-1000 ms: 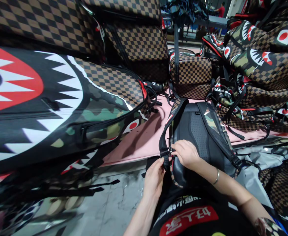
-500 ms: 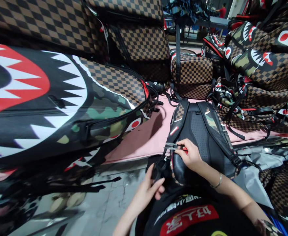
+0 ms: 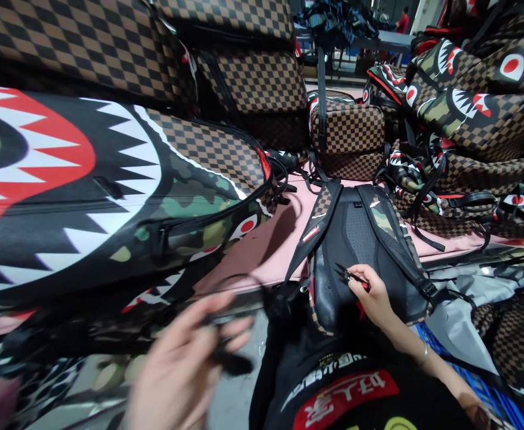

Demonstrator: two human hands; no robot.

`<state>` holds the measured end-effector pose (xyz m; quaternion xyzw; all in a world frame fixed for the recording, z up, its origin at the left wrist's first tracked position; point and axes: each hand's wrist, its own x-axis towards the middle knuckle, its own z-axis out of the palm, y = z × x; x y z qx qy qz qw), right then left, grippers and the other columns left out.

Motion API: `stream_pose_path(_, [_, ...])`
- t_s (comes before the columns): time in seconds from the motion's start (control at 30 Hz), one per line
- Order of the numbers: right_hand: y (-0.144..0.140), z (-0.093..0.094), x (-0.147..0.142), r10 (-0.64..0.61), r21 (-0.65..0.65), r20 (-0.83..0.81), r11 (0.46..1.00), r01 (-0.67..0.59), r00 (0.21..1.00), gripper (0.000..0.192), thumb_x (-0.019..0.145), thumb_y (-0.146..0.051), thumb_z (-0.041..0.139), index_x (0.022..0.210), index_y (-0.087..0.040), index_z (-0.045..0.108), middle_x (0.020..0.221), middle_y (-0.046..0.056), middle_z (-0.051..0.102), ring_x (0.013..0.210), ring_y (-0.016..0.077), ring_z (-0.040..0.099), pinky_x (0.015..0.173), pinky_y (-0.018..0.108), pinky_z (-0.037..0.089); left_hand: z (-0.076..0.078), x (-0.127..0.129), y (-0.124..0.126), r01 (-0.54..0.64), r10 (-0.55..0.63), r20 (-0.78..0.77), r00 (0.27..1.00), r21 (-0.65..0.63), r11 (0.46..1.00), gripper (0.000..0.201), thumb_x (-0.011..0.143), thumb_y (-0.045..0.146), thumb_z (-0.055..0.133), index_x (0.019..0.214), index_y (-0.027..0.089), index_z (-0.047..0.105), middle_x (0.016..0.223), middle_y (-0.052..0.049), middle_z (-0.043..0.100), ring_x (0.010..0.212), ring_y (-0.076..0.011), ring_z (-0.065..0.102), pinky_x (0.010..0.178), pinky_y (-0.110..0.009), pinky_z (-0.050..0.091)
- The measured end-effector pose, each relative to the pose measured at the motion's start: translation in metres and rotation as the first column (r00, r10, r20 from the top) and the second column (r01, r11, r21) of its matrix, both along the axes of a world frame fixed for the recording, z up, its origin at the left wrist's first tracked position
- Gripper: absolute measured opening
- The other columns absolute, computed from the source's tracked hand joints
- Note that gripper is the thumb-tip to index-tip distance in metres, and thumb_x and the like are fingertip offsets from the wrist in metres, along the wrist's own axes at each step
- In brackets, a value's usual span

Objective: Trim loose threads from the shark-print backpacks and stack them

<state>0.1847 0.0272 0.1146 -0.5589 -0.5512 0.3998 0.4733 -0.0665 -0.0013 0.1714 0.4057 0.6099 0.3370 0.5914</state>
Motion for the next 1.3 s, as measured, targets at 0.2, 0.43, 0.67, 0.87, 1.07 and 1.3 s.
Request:
stream_pose_path(0.2, [-0.027,0.004,0.019,0.070,0.063,0.160,0.995,-0.081,0.985,0.020,0.080,-0.019,0.054,0.100,-0.021,0.056,0.093,0.003,0.061,0.084,0.0162,0.058,0.074,0.028,0.046,-0.006,0.073,0.022,-0.048,0.099,0.663,0.742,-0.094,0.994,0.053,0.063,0.014,0.072,0.113,0.029,0.062,0.141,-0.005,0.040,0.113,-0.0360,0.052,0.089,-0.047,0.048])
stream_pose_path(0.43, [-0.032,0.008,0.020,0.158,0.175,0.294,0.961,-0.216,0.943,0.016,0.081,-0.025,0.058,0.097,-0.019,0.058,0.083,0.004,0.060,0.074,0.0155,0.055,0.066,0.027,0.045,-0.009,0.083,0.018,0.028,0.024,0.653,0.757,-0.069,0.997,0.064,0.060,0.013,0.074,0.118,0.033,0.056,0.146,-0.001,0.031,0.120,-0.0362,0.044,0.091,-0.042,0.046])
stream_pose_path(0.67, [-0.021,0.009,0.011,0.179,0.230,0.351,0.935,-0.270,0.919,0.008,0.085,-0.026,0.054,0.083,-0.019,0.058,0.077,0.004,0.061,0.071,0.0163,0.056,0.066,0.029,0.044,-0.006,0.086,0.016,0.027,0.018,0.612,0.791,-0.065,0.998,0.067,0.059,0.014,0.074,0.120,0.034,0.055,0.147,-0.002,0.029,0.121,-0.0359,0.043,0.084,-0.035,0.050])
stream_pose_path(0.87, [-0.022,0.011,0.011,0.176,0.193,0.338,0.949,-0.251,0.925,0.009,0.083,-0.027,0.056,0.087,-0.019,0.056,0.079,0.003,0.060,0.071,0.0154,0.055,0.065,0.027,0.044,-0.003,0.089,0.019,-0.022,0.079,0.604,0.793,-0.101,0.995,0.069,0.054,0.012,0.075,0.119,0.030,0.057,0.144,-0.005,0.033,0.119,-0.0354,0.046,0.083,-0.033,0.051])
stream_pose_path(1.07, [-0.018,0.007,0.008,0.202,0.200,0.385,0.934,-0.295,0.900,0.010,0.085,-0.028,0.055,0.079,-0.019,0.056,0.072,0.002,0.059,0.068,0.0152,0.054,0.063,0.027,0.041,-0.003,0.091,0.017,0.002,0.051,0.591,0.805,-0.088,0.996,0.069,0.054,0.009,0.074,0.118,0.030,0.058,0.145,-0.004,0.033,0.117,-0.0336,0.049,0.077,-0.026,0.053])
stream_pose_path(1.3, [-0.021,0.012,0.008,0.226,0.190,0.175,0.947,-0.258,0.958,0.031,0.079,-0.039,0.061,0.103,-0.020,0.056,0.084,0.003,0.061,0.071,0.0145,0.055,0.064,0.026,0.046,-0.012,0.082,0.026,0.004,0.127,0.708,0.695,-0.181,0.983,0.060,0.056,0.004,0.060,0.114,0.020,0.060,0.135,-0.009,0.046,0.123,-0.0344,0.041,0.092,-0.042,0.046])
